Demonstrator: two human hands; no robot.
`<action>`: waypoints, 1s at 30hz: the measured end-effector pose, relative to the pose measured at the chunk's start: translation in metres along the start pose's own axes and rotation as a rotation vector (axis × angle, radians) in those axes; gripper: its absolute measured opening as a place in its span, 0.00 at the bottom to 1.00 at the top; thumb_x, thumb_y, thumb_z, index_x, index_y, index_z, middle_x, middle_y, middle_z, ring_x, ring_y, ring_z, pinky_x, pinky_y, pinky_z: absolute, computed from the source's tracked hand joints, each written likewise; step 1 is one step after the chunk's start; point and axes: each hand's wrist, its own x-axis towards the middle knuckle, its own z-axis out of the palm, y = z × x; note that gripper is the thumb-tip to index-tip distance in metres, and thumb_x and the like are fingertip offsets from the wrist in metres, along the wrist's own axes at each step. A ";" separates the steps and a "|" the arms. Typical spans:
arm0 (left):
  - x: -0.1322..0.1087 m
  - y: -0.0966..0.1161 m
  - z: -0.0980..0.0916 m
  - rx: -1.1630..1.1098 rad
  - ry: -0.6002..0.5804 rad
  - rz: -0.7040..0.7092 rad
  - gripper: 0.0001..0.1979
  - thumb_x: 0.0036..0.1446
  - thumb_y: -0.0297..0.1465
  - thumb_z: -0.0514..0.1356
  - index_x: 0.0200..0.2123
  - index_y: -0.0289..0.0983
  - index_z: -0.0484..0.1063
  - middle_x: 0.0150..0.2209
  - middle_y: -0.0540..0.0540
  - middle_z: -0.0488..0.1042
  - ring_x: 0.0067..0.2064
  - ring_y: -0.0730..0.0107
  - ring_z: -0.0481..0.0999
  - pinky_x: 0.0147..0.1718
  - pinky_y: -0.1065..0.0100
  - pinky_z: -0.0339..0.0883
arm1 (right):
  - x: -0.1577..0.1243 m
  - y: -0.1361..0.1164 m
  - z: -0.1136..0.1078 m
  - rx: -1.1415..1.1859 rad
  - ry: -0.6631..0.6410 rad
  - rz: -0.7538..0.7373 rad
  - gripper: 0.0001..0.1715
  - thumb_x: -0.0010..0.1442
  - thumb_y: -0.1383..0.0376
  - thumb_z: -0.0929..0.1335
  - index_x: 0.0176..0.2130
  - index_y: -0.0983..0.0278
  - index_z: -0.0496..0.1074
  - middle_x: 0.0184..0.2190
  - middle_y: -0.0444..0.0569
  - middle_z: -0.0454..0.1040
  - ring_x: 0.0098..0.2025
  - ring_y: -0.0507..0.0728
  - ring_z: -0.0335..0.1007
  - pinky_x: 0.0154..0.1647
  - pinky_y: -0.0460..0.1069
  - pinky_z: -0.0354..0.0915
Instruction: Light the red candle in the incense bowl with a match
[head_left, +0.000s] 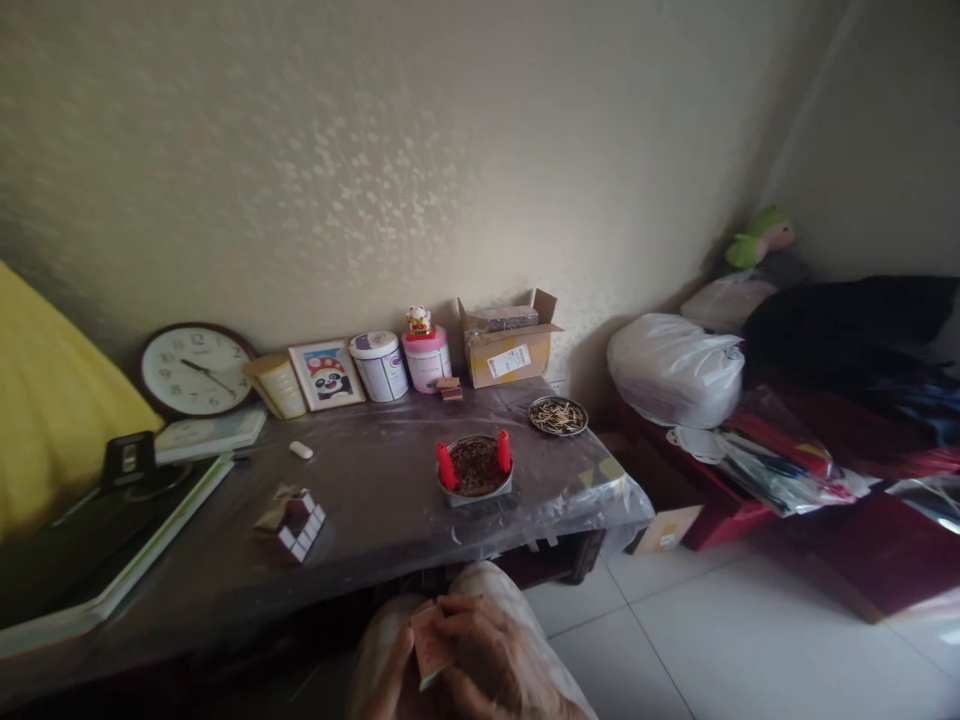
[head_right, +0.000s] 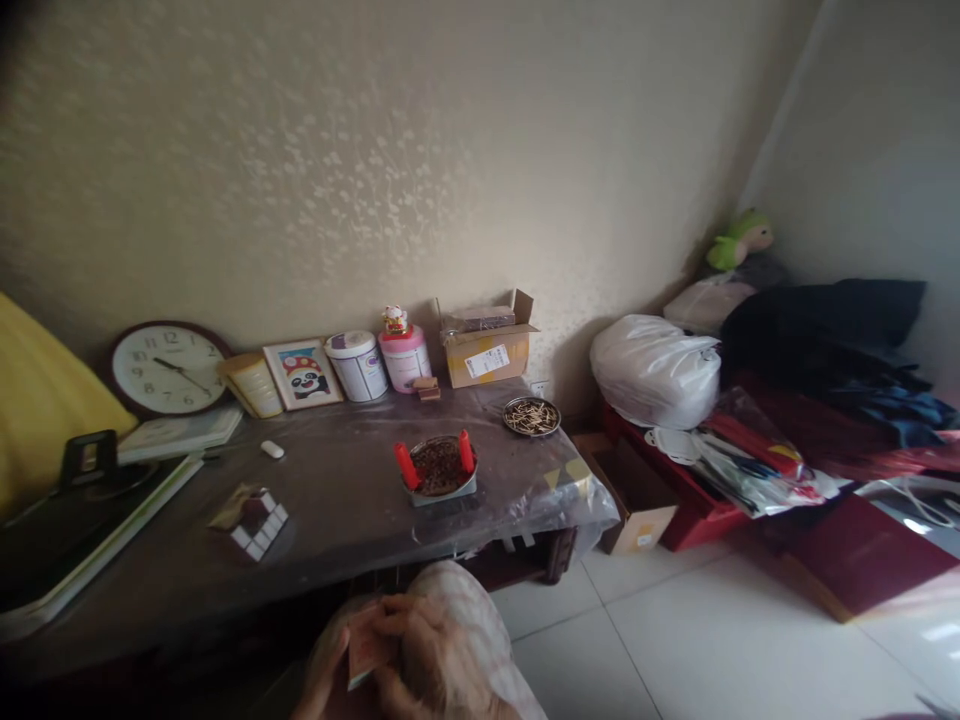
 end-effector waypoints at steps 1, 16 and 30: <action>-0.001 -0.002 0.001 -0.030 -0.021 -0.017 0.22 0.48 0.53 0.62 0.38 0.43 0.78 0.36 0.44 0.81 0.51 0.50 0.77 0.41 0.61 0.76 | -0.001 0.001 -0.001 -0.022 -0.002 -0.010 0.19 0.61 0.66 0.67 0.52 0.58 0.70 0.57 0.50 0.71 0.57 0.58 0.68 0.59 0.53 0.64; -0.026 0.004 0.032 -0.613 -0.151 -0.203 0.11 0.57 0.31 0.63 0.42 0.34 0.79 0.42 0.42 0.81 0.46 0.63 0.78 0.49 0.65 0.69 | -0.009 0.008 0.010 -0.136 0.215 -0.122 0.24 0.57 0.74 0.64 0.52 0.59 0.66 0.56 0.53 0.66 0.59 0.60 0.63 0.61 0.59 0.63; -0.024 0.003 0.023 -0.480 -0.141 -0.281 0.09 0.59 0.32 0.61 0.39 0.33 0.78 0.35 0.43 0.80 0.34 0.66 0.77 0.32 0.66 0.71 | 0.011 0.025 -0.020 -0.044 0.113 -0.234 0.10 0.66 0.70 0.64 0.44 0.59 0.72 0.42 0.49 0.75 0.47 0.54 0.72 0.50 0.50 0.68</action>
